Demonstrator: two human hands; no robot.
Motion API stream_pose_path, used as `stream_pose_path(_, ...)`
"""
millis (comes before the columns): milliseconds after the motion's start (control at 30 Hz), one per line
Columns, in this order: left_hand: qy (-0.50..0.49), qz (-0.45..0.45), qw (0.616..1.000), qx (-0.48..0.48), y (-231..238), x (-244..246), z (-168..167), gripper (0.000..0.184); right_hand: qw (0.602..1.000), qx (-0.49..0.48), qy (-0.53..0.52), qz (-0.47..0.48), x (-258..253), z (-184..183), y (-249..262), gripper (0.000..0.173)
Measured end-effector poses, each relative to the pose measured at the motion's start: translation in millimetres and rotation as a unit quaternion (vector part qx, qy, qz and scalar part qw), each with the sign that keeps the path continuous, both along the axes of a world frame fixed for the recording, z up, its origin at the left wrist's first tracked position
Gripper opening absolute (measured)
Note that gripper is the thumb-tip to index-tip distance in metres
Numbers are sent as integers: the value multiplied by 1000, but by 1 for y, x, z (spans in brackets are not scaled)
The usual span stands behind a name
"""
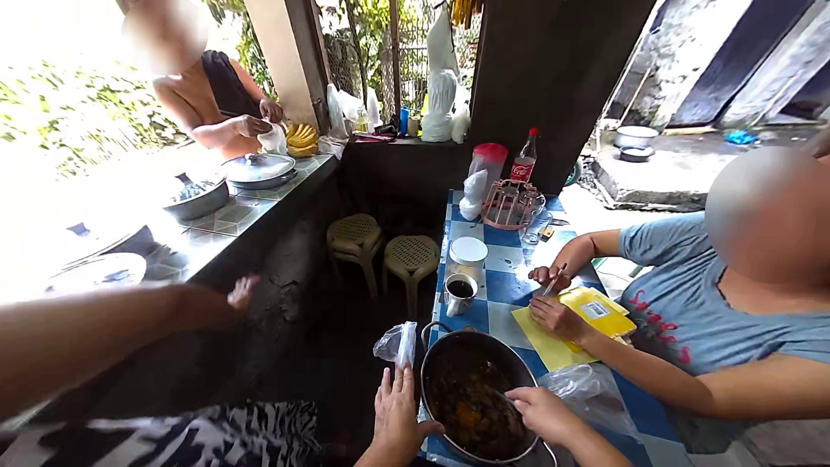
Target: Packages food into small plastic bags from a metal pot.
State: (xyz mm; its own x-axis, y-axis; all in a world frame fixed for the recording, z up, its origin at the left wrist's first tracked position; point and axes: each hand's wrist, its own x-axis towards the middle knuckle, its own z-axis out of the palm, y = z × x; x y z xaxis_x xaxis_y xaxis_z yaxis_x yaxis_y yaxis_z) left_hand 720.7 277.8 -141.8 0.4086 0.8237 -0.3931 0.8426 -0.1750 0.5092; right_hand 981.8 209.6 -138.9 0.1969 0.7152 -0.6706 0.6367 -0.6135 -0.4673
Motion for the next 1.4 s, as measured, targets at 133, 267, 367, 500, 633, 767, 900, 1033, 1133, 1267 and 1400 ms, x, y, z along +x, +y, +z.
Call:
stream_pose_path(133, 17, -3, 1000, -3, 0, 2, 4, 116, 979, -45, -171, 100, -22, 20, 22, 41)
stream_pose_path(267, 6, -1, 1000, 8, -3, 2, 5, 116, 949, -7, -293, 116, -38, 6, 30, 34)
stream_pose_path(367, 13, -1, 1000, 9, -5, 2, 7, 116, 958, 6, -268, 105, -32, -8, 30, 34)
stream_pose_path(500, 2, -8, 1000, 27, -7, 2, 11, 112, 960, 3, -264, 91, -25, 12, 21, 35)
stream_pose_path(633, -163, 33, 968, 185, -10, 6, 11, 54, 966, 9, -249, 64, -12, 27, 6, 34)
stream_pose_path(767, -193, 104, 944, 246, 13, 17, 13, 20, 976, 13, -216, 36, -3, 32, -12, 33)
stream_pose_path(900, -91, 105, 984, 112, 39, 25, 27, 24, 979, 36, -201, 7, 0, 41, -29, 31)
stream_pose_path(1033, -37, 53, 996, 64, 47, 33, 31, 42, 977, 81, -198, 6, 2, 67, -42, 30)
stream_pose_path(1133, -14, 2, 999, 44, 46, 42, 37, 54, 972, 114, -203, 12, 0, 90, -45, 29)
stream_pose_path(1267, -34, -66, 997, -3, 35, 55, 59, 67, 958, 141, -247, 39, -13, 110, -36, 28)
stream_pose_path(1400, -41, -99, 993, -48, 27, 65, 74, 65, 944, 104, -292, 112, -37, 127, -18, 28)
